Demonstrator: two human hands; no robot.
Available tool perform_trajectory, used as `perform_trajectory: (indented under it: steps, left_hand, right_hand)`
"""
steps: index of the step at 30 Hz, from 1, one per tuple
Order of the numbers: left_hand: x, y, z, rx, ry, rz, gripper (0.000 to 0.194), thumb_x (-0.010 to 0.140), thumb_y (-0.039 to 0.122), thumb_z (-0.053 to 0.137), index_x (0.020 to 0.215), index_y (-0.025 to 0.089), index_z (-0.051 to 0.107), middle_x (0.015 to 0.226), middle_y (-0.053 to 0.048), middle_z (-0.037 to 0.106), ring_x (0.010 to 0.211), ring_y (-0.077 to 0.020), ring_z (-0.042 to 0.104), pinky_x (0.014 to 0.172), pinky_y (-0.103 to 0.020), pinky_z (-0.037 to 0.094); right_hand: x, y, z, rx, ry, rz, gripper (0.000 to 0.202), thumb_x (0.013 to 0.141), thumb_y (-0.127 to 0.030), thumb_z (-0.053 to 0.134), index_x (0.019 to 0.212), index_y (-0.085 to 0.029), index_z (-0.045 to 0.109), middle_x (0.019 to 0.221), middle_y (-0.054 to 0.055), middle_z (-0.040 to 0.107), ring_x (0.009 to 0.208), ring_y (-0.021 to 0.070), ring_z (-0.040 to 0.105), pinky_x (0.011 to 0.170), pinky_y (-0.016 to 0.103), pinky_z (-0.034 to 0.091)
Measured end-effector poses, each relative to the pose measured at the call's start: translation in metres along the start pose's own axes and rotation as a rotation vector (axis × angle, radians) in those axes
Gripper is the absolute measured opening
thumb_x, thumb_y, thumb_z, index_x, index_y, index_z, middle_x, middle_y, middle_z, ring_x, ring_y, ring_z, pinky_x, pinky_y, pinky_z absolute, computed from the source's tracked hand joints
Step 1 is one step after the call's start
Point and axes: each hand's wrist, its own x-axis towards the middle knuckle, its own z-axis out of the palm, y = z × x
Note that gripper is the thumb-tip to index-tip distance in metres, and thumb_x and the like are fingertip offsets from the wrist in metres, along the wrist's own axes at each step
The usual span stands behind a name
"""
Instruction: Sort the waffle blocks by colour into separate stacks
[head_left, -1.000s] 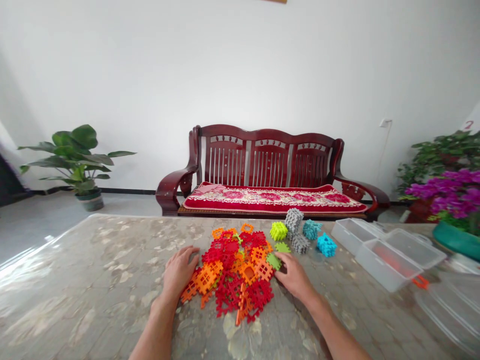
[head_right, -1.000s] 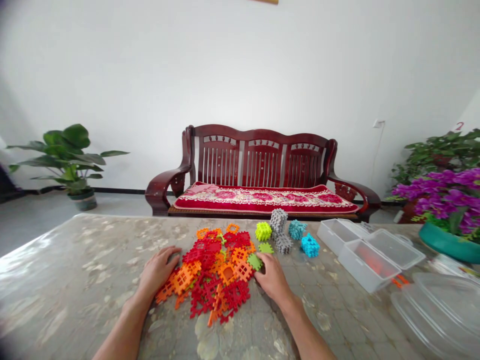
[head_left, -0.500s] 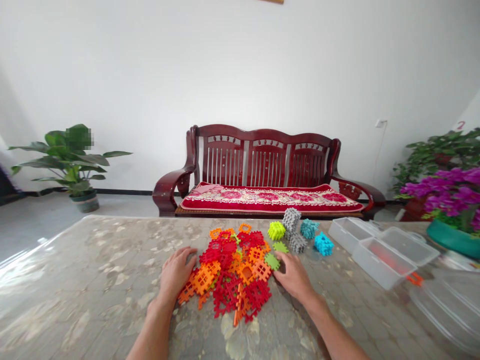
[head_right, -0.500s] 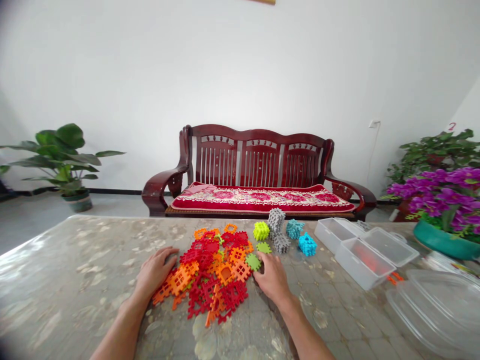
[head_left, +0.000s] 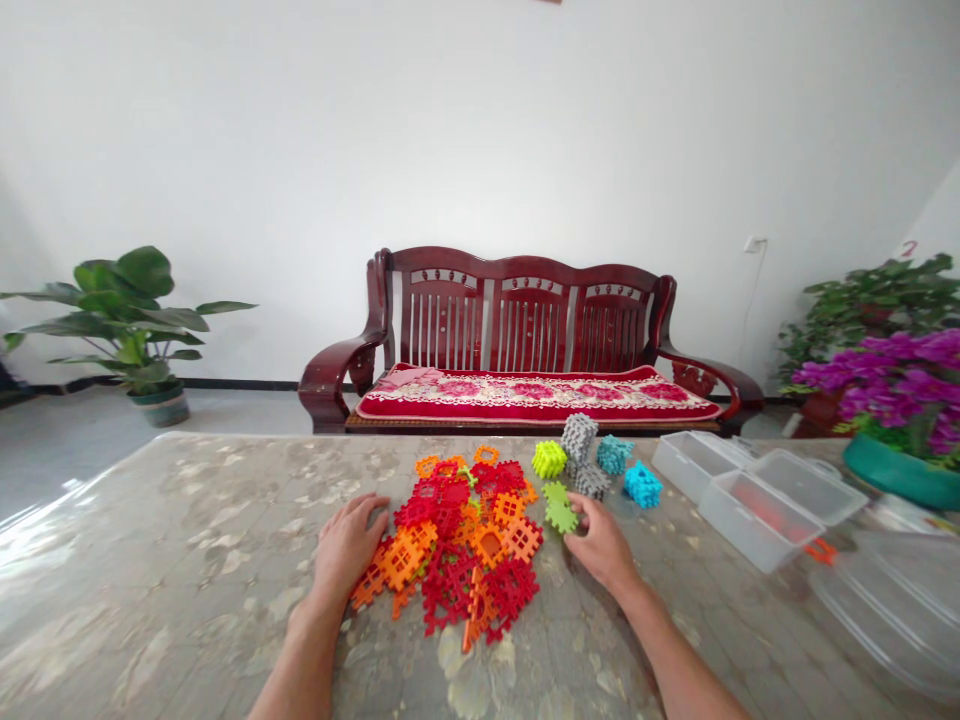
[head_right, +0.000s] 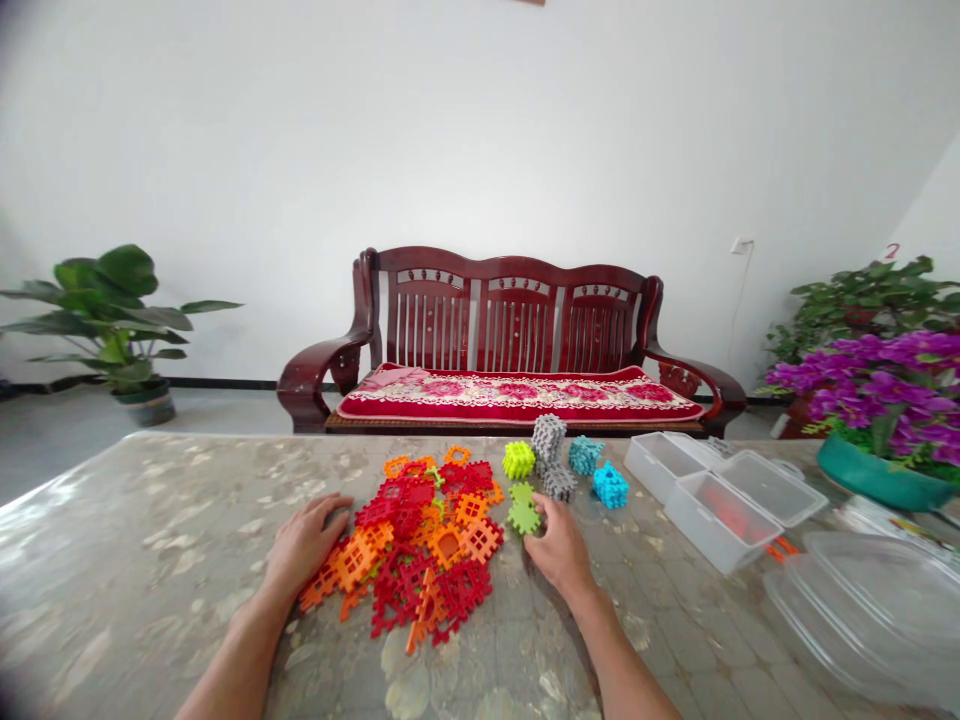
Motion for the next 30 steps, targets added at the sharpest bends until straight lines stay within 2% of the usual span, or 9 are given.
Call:
perform_trajectory:
  steps: [5, 8, 12, 20, 26, 30]
  left_hand:
    - [0.000, 0.001, -0.001, -0.003, -0.006, -0.006, 0.037, 0.089, 0.036, 0.044, 0.114, 0.026, 0.069, 0.132, -0.005, 0.064, 0.120, -0.0216, 0.059, 0.106, -0.035, 0.042]
    - [0.000, 0.002, -0.002, -0.005, 0.008, -0.012, 0.036, 0.089, 0.036, 0.044, 0.113, 0.027, 0.070, 0.132, -0.004, 0.064, 0.120, -0.0219, 0.059, 0.106, -0.035, 0.042]
    - [-0.001, 0.003, -0.002, -0.008, 0.011, -0.007, 0.036, 0.089, 0.035, 0.044, 0.112, 0.027, 0.070, 0.131, -0.004, 0.065, 0.119, -0.0224, 0.060, 0.106, -0.036, 0.042]
    - [0.000, 0.000, 0.000, -0.003, 0.030, -0.003, 0.034, 0.089, 0.035, 0.045, 0.111, 0.028, 0.071, 0.130, -0.003, 0.065, 0.119, -0.0220, 0.060, 0.107, -0.036, 0.041]
    - [-0.001, 0.003, -0.002, -0.002, 0.008, -0.007, 0.036, 0.089, 0.035, 0.044, 0.112, 0.027, 0.070, 0.131, -0.004, 0.064, 0.121, -0.0222, 0.059, 0.107, -0.036, 0.041]
    - [-0.002, 0.005, -0.003, -0.014, 0.015, 0.002, 0.036, 0.089, 0.032, 0.043, 0.112, 0.025, 0.070, 0.130, -0.006, 0.065, 0.121, -0.0226, 0.059, 0.107, -0.037, 0.040]
  right_hand:
    - [0.001, 0.002, -0.001, -0.023, -0.014, 0.012, 0.056, 0.061, -0.015, 0.057, 0.117, -0.019, 0.063, 0.103, 0.005, 0.067, 0.088, 0.0186, 0.061, 0.081, 0.030, 0.048]
    - [0.005, 0.000, 0.002, -0.046, 0.044, 0.056, 0.054, 0.066, -0.024, 0.061, 0.119, -0.019, 0.061, 0.107, 0.007, 0.067, 0.083, 0.0188, 0.061, 0.080, 0.032, 0.049]
    - [0.014, -0.006, 0.009, -0.083, 0.112, 0.093, 0.056, 0.070, -0.031, 0.063, 0.124, -0.017, 0.058, 0.111, 0.009, 0.066, 0.088, 0.0212, 0.062, 0.080, 0.033, 0.049]
    - [0.022, -0.016, 0.018, -0.250, 0.112, 0.104, 0.055, 0.075, -0.029, 0.064, 0.128, -0.019, 0.054, 0.115, 0.009, 0.065, 0.107, 0.0254, 0.061, 0.088, 0.034, 0.046]
    - [0.022, -0.012, 0.019, -0.332, 0.095, 0.077, 0.052, 0.077, -0.030, 0.064, 0.127, -0.018, 0.054, 0.115, 0.010, 0.064, 0.107, 0.0256, 0.061, 0.088, 0.033, 0.045]
    - [0.021, -0.008, 0.020, -0.352, 0.105, 0.032, 0.044, 0.078, -0.032, 0.063, 0.119, -0.019, 0.060, 0.109, 0.010, 0.064, 0.103, 0.0258, 0.061, 0.087, 0.033, 0.046]
